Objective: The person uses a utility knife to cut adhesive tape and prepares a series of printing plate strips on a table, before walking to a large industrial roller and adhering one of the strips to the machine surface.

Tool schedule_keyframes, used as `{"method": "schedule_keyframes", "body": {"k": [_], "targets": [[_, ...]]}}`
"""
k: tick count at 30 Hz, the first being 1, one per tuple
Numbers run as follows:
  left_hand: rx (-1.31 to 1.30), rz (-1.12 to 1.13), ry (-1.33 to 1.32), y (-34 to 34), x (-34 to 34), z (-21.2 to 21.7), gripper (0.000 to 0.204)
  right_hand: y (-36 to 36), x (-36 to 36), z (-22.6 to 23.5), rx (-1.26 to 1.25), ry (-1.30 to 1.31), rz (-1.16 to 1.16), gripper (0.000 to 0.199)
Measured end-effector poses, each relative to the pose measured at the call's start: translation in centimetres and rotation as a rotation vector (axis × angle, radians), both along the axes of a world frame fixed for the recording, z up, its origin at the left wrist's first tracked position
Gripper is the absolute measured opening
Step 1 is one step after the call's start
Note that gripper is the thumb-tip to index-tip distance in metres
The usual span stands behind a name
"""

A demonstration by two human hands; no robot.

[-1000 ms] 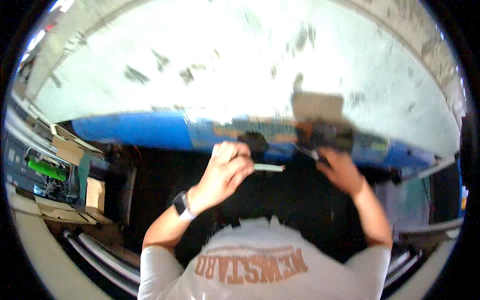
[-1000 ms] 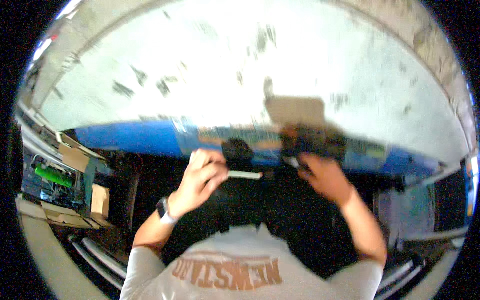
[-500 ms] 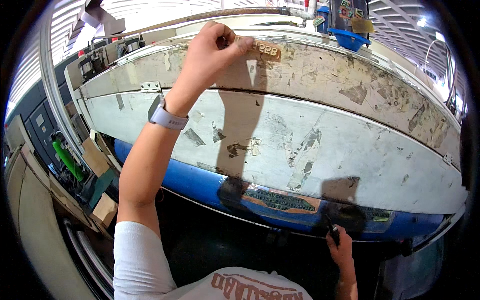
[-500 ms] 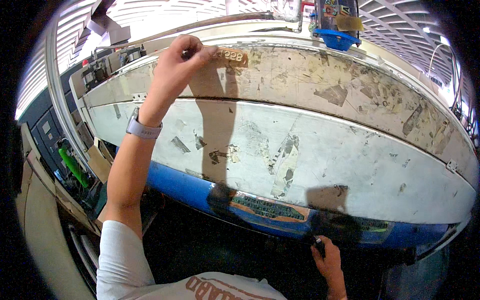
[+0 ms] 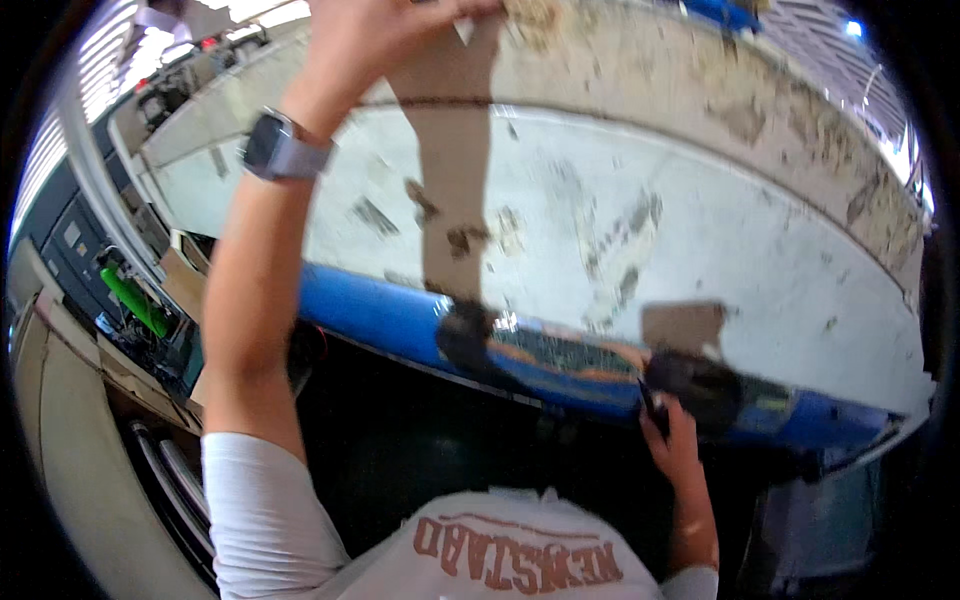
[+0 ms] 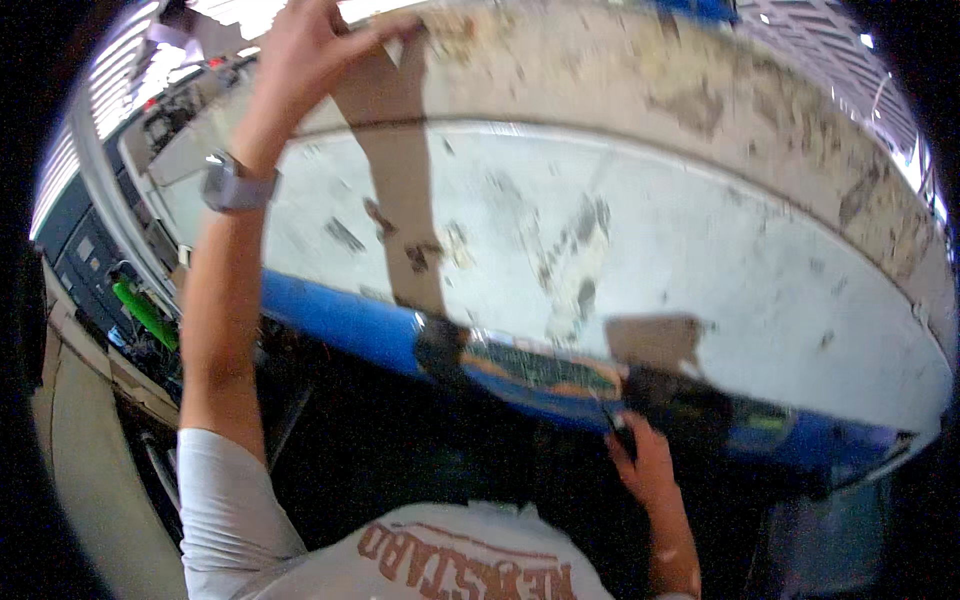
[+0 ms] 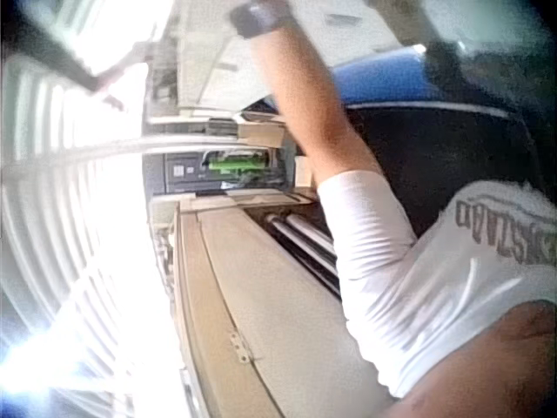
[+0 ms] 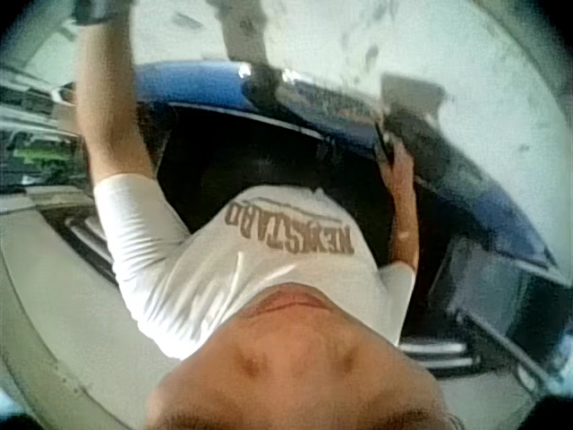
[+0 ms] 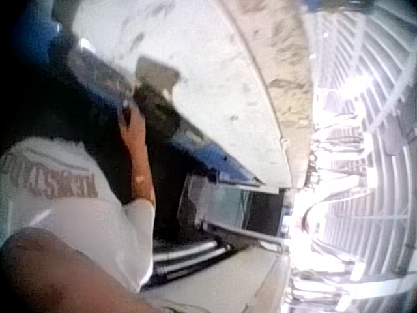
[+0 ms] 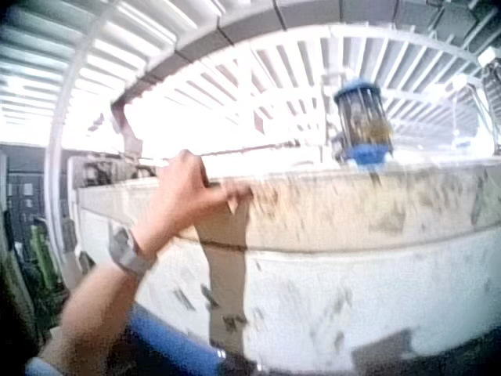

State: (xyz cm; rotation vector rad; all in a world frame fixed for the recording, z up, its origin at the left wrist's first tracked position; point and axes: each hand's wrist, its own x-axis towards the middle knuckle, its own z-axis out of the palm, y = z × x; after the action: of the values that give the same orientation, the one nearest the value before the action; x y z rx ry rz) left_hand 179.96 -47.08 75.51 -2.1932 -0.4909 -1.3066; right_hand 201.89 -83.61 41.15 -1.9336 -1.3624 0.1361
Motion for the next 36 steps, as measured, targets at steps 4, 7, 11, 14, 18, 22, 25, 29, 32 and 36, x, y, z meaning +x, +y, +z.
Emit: {"method": "schedule_keyframes", "body": {"k": [4,7,11,14,18,22,25,29,32,36], "targets": [[-0.092,-0.168,-0.134,2.3,-5.2,0.1,0.032,2.8,-2.4,-1.3,0.004,0.233,-0.023,0.039],[0.005,-0.472,-0.197,-2.6,-2.8,-10.1,0.021,2.2,-4.4,-3.8,-0.102,0.409,-0.212,0.041],[-0.413,-0.662,0.345,-10.3,-0.9,-29.5,0.020,2.8,-7.3,-7.4,-0.079,0.435,-0.205,0.037],[-0.641,-0.671,0.361,-11.9,-0.1,-38.9,0.026,4.4,-8.7,-8.1,-0.042,0.382,-0.184,0.036],[-0.592,-0.634,0.406,-14.2,2.8,-40.9,0.057,5.1,-9.0,-8.3,-0.055,0.303,-0.276,0.035],[-0.539,-0.594,0.413,-14.2,4.7,-41.7,0.061,5.5,-9.1,-8.5,-0.097,0.305,-0.325,0.034],[-0.499,-0.555,0.433,-13.7,5.0,-42.1,0.061,6.2,-9.4,-8.7,-0.092,0.266,-0.348,0.034],[-0.465,-0.544,0.437,-13.5,5.1,-42.3,0.062,6.4,-9.6,-8.3,-0.088,0.267,-0.352,0.034],[-0.455,-0.543,0.439,-13.5,5.0,-42.2,0.062,6.5,-9.9,-8.2,-0.088,0.273,-0.358,0.034],[-0.454,-0.546,0.442,-13.6,4.9,-42.0,0.062,6.6,-10.1,-8.3,-0.092,0.213,-0.376,0.034]]}}
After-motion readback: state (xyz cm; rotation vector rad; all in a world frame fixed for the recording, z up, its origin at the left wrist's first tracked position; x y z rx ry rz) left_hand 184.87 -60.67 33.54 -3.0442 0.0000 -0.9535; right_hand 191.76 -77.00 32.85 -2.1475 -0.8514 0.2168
